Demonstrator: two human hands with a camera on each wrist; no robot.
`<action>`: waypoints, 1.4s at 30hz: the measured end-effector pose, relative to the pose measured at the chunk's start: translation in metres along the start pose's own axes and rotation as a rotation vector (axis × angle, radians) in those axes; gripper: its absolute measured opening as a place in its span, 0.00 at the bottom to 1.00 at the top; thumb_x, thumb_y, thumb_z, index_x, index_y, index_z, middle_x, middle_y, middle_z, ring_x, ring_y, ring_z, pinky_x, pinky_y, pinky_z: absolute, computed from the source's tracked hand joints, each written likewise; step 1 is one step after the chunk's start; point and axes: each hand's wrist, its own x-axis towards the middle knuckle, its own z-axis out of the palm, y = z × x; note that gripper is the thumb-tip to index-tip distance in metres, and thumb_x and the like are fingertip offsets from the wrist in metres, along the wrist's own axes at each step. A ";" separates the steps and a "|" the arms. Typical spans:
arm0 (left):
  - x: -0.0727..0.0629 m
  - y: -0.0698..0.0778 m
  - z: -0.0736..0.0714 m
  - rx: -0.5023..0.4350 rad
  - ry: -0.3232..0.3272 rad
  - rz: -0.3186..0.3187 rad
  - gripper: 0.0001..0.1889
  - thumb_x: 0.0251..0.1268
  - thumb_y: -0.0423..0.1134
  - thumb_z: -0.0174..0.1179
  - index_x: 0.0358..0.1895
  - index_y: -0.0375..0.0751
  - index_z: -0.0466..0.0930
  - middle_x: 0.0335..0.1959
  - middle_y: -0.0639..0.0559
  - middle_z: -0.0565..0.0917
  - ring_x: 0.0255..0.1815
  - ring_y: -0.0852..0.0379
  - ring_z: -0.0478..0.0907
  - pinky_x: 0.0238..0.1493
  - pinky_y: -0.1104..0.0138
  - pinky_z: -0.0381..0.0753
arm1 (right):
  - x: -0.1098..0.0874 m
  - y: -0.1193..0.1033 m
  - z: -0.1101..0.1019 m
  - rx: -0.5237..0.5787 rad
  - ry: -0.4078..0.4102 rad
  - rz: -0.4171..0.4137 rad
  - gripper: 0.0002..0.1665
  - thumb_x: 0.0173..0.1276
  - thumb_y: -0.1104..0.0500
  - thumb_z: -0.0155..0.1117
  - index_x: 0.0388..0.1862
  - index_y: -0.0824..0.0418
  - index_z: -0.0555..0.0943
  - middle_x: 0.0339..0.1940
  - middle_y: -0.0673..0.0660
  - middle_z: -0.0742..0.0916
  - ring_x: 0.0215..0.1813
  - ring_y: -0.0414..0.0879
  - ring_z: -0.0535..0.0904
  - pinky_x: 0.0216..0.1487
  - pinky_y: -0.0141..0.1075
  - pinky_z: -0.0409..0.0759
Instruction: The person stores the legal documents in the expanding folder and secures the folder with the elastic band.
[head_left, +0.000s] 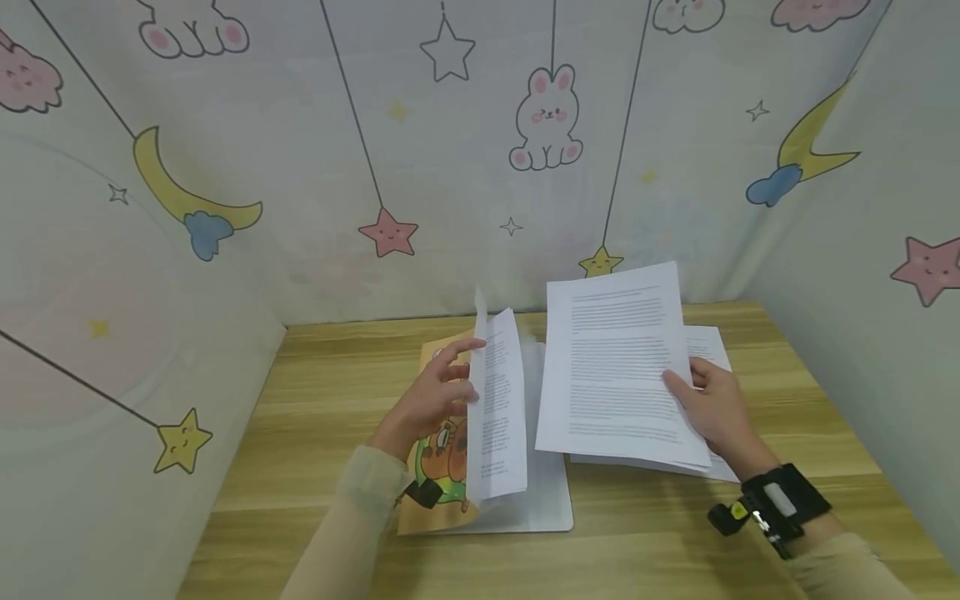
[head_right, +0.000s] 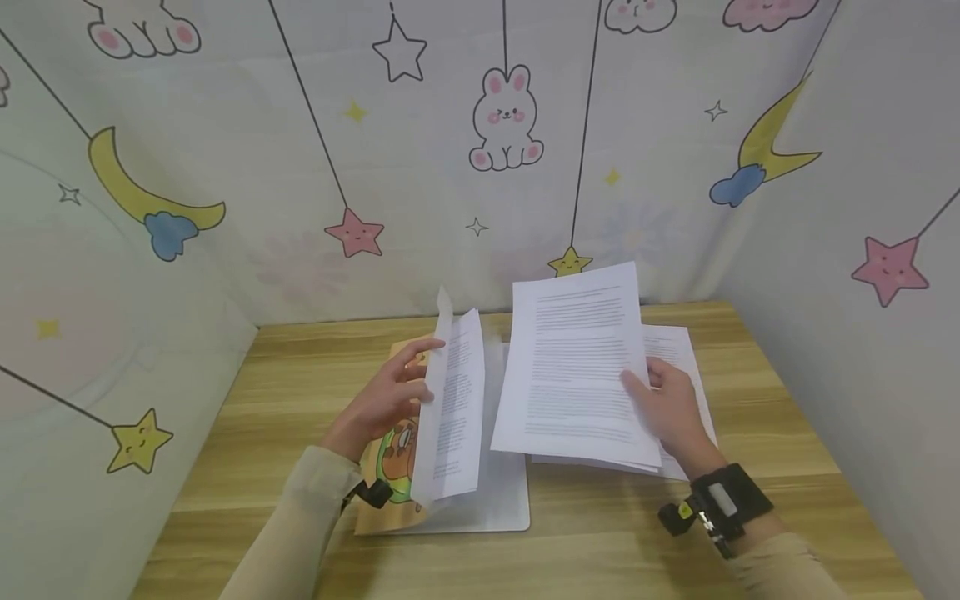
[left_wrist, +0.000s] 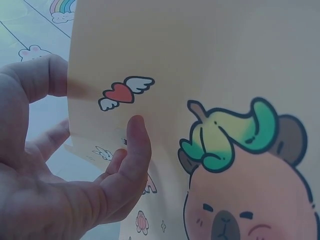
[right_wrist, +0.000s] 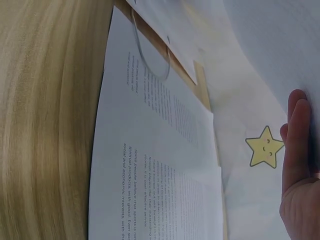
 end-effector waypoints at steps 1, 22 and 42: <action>0.000 0.000 0.000 0.000 0.000 0.000 0.42 0.63 0.27 0.58 0.81 0.54 0.61 0.69 0.30 0.69 0.61 0.33 0.75 0.49 0.54 0.86 | 0.000 0.000 0.001 -0.004 0.000 -0.001 0.34 0.81 0.48 0.59 0.74 0.71 0.72 0.53 0.73 0.88 0.36 0.43 0.88 0.32 0.35 0.86; 0.000 0.000 0.000 0.005 -0.002 0.005 0.42 0.61 0.27 0.59 0.81 0.53 0.61 0.69 0.30 0.68 0.61 0.33 0.75 0.50 0.53 0.86 | -0.009 0.002 0.012 0.019 -0.074 -0.023 0.31 0.81 0.53 0.61 0.72 0.72 0.73 0.52 0.72 0.89 0.36 0.46 0.91 0.32 0.38 0.88; 0.000 0.001 -0.001 -0.005 -0.010 0.007 0.41 0.62 0.27 0.58 0.81 0.54 0.61 0.70 0.31 0.68 0.61 0.33 0.74 0.49 0.54 0.85 | -0.006 -0.005 0.024 -0.030 -0.173 -0.039 0.28 0.79 0.56 0.62 0.69 0.73 0.75 0.49 0.69 0.90 0.35 0.48 0.90 0.32 0.39 0.87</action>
